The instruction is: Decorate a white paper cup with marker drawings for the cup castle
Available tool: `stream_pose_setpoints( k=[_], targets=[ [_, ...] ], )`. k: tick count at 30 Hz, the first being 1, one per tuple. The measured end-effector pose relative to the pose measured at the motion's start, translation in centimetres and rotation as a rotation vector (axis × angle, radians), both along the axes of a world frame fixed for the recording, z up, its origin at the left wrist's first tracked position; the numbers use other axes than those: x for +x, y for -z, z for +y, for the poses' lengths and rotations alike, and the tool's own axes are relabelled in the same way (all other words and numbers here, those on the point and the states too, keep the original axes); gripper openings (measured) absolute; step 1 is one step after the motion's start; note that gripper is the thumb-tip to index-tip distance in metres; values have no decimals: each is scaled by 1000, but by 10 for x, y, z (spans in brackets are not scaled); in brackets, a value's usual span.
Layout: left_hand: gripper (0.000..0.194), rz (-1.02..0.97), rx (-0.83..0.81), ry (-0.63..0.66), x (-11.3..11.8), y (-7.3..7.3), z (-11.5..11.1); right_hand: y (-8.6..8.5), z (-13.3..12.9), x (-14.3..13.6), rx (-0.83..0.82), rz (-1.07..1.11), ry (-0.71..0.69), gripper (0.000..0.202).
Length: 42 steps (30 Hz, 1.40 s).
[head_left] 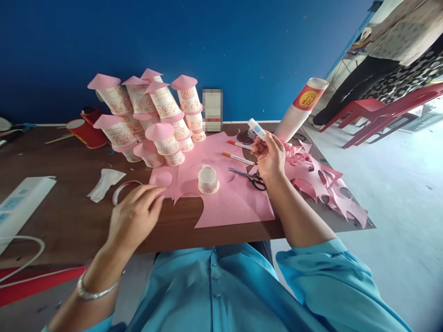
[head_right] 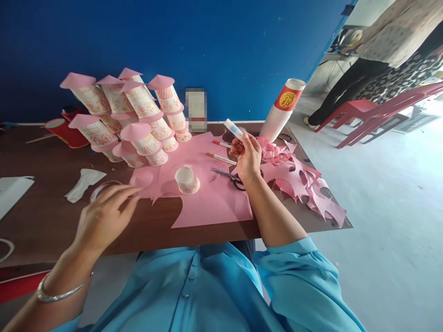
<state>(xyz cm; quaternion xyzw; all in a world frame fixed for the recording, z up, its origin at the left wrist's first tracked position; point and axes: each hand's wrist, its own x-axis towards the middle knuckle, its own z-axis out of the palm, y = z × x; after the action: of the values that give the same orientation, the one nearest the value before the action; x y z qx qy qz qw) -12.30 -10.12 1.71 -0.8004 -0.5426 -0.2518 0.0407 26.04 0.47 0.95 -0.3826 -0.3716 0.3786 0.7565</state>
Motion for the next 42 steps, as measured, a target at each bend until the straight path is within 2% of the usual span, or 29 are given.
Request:
stream_pose_setpoints(
  k=[5, 10, 13, 19, 22, 24, 25, 29, 32, 37, 41, 42],
  targets=[
    [31, -34, -179, 174, 42, -6, 30, 8, 3, -1, -26, 14, -4, 49],
    [31, -116, -276, 266, 65, -11, 77, 12, 8, 5, -34, 35, 19, 48],
    [37, -167, -346, 308, 74, -13, 91, 12, 11, 10, -27, 59, 46, 45],
    [61, -223, -553, 527, 75, -2, 83, 11, 12, 14, -44, 99, 37, 43],
    [71, -290, -583, 504, 78, 6, 72, 11, 11, 13, -49, 83, 15, 43],
    [63, -321, -511, 421, 85, 10, 63, 10, 9, 11, -49, 61, -1, 43],
    [61, -329, -460, 420, 89, 12, 57, 10, 8, 11, -46, 52, -7, 43],
    [55, -282, -353, 580, 104, 15, 32, 10, 5, 8, -23, 24, -22, 42],
    [54, -243, -315, 616, 109, 16, 25, 11, 4, 6, -30, 1, -35, 41],
    [56, -265, -320, 480, 103, 20, 50, 11, 3, 3, -57, 8, -63, 43],
    [79, -276, -444, 548, 83, 11, 78, 10, 2, 0, -85, 13, -92, 43],
    [78, -276, -479, 564, 76, 7, 85, 11, 1, -3, -90, 11, -107, 44]
  ],
)
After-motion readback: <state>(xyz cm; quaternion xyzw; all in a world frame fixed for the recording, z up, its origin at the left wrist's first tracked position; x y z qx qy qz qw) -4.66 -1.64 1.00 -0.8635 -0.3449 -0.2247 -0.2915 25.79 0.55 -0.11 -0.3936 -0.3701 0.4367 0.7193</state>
